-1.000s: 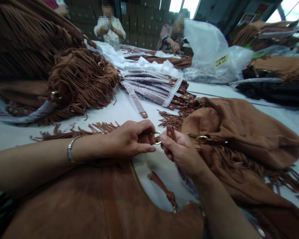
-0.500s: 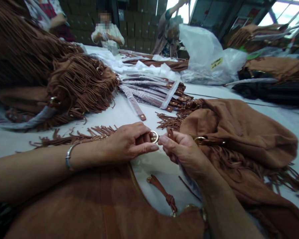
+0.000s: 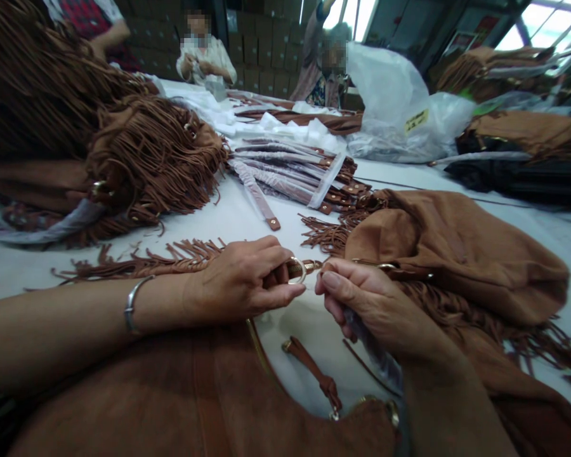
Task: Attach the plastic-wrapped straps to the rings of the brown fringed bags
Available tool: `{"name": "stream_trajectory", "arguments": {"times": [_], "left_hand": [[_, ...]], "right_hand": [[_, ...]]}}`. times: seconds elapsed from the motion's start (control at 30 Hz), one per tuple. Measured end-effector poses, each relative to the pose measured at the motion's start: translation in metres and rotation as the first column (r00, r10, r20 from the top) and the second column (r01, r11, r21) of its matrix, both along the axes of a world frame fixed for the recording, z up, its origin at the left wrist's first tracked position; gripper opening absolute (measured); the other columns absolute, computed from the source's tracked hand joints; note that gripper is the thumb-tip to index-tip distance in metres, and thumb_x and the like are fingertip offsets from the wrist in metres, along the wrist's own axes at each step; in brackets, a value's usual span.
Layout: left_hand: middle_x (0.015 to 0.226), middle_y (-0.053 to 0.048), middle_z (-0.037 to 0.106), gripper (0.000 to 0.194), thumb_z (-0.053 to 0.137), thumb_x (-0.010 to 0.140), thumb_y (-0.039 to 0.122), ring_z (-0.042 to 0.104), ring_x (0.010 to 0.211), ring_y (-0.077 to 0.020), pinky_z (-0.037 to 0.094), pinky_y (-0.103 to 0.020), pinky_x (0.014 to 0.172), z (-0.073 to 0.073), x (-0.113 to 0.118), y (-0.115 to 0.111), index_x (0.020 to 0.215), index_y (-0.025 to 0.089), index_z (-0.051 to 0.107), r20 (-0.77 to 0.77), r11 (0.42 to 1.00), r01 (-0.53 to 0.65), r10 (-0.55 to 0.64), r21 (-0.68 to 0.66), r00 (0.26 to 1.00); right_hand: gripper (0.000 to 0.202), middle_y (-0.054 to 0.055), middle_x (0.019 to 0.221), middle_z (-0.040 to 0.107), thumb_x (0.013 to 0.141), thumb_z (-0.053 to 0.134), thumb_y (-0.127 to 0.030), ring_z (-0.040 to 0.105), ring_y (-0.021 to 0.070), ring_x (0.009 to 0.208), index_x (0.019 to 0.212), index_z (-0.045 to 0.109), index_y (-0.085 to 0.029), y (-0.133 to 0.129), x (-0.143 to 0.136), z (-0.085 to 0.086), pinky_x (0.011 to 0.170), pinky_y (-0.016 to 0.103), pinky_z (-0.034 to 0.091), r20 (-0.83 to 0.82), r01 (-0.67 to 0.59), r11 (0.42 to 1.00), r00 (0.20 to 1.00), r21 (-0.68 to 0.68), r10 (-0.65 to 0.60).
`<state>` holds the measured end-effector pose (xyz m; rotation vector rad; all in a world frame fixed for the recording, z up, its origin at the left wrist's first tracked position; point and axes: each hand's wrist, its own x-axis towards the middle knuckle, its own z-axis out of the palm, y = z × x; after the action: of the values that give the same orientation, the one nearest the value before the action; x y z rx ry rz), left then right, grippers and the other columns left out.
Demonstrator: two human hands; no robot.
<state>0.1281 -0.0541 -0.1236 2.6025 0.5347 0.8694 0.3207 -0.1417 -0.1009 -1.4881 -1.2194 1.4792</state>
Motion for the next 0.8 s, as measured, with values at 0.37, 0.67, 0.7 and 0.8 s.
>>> {"name": "stream_trajectory", "arguments": {"times": [0.37,0.67,0.7,0.8], "left_hand": [[0.074,0.000,0.058,0.030,0.061,0.082,0.032,0.051,0.061,-0.0087,0.040,-0.020,0.058,0.002,0.000,0.008,0.103,0.011,0.059,0.034,0.945,0.156,-0.153,-0.288,0.988],[0.076,0.002,0.052,0.044,0.064,0.078,0.021,0.047,0.066,-0.0079,0.039,-0.018,0.058,0.010,-0.009,0.041,0.120,0.014,0.053,0.244,0.382,0.433,-0.451,-0.816,0.858],[0.075,0.002,0.052,0.043,0.065,0.077,0.021,0.047,0.064,-0.0076,0.039,-0.018,0.057,0.009,-0.009,0.042,0.117,0.014,0.053,0.270,0.353,0.430,-0.420,-0.831,0.867],[0.076,0.002,0.053,0.037,0.066,0.076,0.021,0.048,0.062,-0.0073,0.041,-0.019,0.057,0.000,-0.005,0.037,0.110,0.013,0.054,0.298,0.426,0.433,-0.348,-0.794,0.889]], "right_hand": [[0.032,-0.005,0.055,0.049,0.085,0.057,-0.048,0.038,0.0016,0.039,0.087,0.059,-0.016,0.000,-0.001,-0.002,0.036,0.010,0.027,0.013,-0.061,0.998,0.998,0.005,0.061],[0.034,-0.005,0.048,0.049,0.086,0.055,-0.050,0.031,0.0016,0.033,0.087,0.055,-0.016,-0.001,0.006,-0.003,0.034,0.014,0.016,-0.020,-0.122,0.989,0.992,-0.079,0.121],[0.035,-0.006,0.047,0.047,0.085,0.056,-0.050,0.029,0.0017,0.033,0.086,0.055,-0.016,0.000,0.003,-0.004,0.034,0.014,0.015,-0.035,-0.083,0.994,0.996,-0.073,0.081],[0.037,-0.009,0.045,0.040,0.075,0.068,-0.050,0.025,0.0020,0.033,0.082,0.053,-0.016,0.007,-0.012,-0.010,0.033,0.016,0.015,-0.081,0.100,0.995,0.992,-0.018,-0.101]]}}
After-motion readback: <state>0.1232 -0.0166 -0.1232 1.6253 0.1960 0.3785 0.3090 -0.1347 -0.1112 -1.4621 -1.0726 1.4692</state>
